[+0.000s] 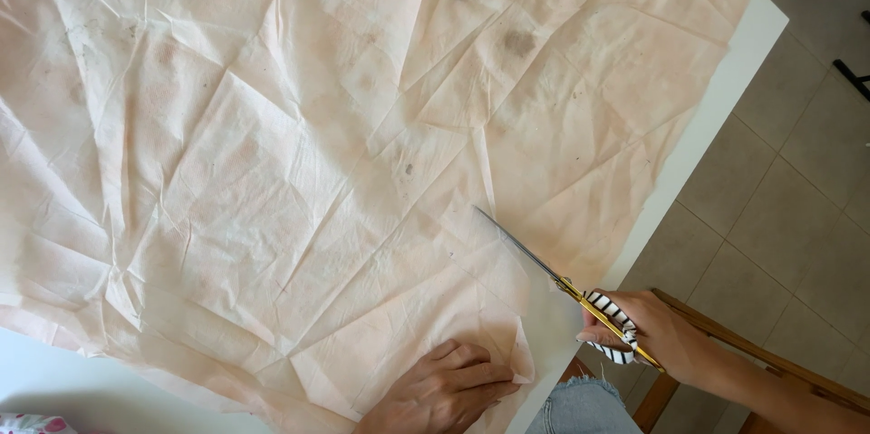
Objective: A person marks a piece of light-colored fabric using a floral dress as a template, cuts the fabric along the marked lines with scissors, and then pins the cut pieces together.
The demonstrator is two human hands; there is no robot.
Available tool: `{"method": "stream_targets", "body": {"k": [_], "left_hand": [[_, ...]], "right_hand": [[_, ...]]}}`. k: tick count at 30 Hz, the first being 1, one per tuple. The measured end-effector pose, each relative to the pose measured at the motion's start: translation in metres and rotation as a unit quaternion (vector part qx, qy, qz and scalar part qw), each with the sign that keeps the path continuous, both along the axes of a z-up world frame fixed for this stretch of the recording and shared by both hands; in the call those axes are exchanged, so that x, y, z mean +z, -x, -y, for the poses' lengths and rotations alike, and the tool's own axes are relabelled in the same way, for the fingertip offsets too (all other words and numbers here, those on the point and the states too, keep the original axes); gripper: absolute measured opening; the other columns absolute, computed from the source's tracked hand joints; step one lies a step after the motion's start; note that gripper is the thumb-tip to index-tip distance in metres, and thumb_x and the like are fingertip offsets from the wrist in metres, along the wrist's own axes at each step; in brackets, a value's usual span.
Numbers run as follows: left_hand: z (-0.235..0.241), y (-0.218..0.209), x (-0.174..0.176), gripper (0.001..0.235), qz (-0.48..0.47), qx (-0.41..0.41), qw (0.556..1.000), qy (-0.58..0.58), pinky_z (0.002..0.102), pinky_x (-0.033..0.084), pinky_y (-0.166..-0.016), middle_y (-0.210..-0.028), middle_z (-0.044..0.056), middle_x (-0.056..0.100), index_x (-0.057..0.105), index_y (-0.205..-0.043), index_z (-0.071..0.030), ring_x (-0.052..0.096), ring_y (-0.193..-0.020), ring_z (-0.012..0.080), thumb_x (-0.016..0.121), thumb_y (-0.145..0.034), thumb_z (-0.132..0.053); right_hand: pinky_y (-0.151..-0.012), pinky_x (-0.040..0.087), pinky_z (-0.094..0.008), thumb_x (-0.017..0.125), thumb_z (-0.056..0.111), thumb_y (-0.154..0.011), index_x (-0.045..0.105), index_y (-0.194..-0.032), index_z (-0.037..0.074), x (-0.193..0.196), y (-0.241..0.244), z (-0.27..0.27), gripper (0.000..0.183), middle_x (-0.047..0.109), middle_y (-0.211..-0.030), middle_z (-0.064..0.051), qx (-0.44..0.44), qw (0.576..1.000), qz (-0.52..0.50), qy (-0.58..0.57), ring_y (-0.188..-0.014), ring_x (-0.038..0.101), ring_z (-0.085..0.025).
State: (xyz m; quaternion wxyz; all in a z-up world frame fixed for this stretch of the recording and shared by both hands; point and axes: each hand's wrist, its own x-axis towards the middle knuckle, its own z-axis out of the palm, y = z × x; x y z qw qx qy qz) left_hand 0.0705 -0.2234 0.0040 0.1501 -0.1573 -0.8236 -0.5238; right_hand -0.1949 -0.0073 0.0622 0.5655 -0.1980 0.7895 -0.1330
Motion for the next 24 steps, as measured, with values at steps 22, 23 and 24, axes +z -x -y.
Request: {"method": "stream_targets", "body": {"k": [22,23,24], "left_hand": [[0.009,0.005,0.015,0.023,0.03,-0.027,0.999,-0.012,0.043,0.048,-0.103,-0.135,0.018,0.072,0.074,-0.128,0.008,0.064,-0.113,0.0357,0.063,-0.108,0.007],[0.007,0.005,0.012,0.023,0.03,-0.031,0.999,-0.007,0.043,0.048,-0.103,-0.135,0.018,0.072,0.074,-0.128,0.008,0.064,-0.113,0.0357,0.063,-0.108,0.007],[0.006,0.006,0.01,0.02,0.031,-0.013,0.999,-0.031,0.046,0.05,-0.101,-0.131,0.017,0.072,0.075,-0.123,0.005,0.065,-0.11,0.0364,0.062,-0.11,-0.003]], "right_hand": [[-0.056,0.043,-0.032,0.081,0.042,-0.097,0.069,-0.083,0.01,0.0,-0.002,0.018,0.038,0.061,-0.065,-0.004,-0.024,0.999,0.043,0.012,-0.056,0.052,-0.016],[-0.056,0.043,-0.032,0.081,0.042,-0.097,0.069,-0.083,0.01,0.002,-0.002,0.015,0.038,0.061,-0.065,-0.004,-0.028,0.999,0.042,0.017,-0.056,0.052,-0.016],[-0.06,0.043,-0.031,0.078,0.049,-0.097,0.068,-0.082,0.012,0.007,-0.004,0.01,0.041,0.06,-0.067,-0.001,0.013,0.999,0.028,0.032,-0.061,0.051,-0.014]]}}
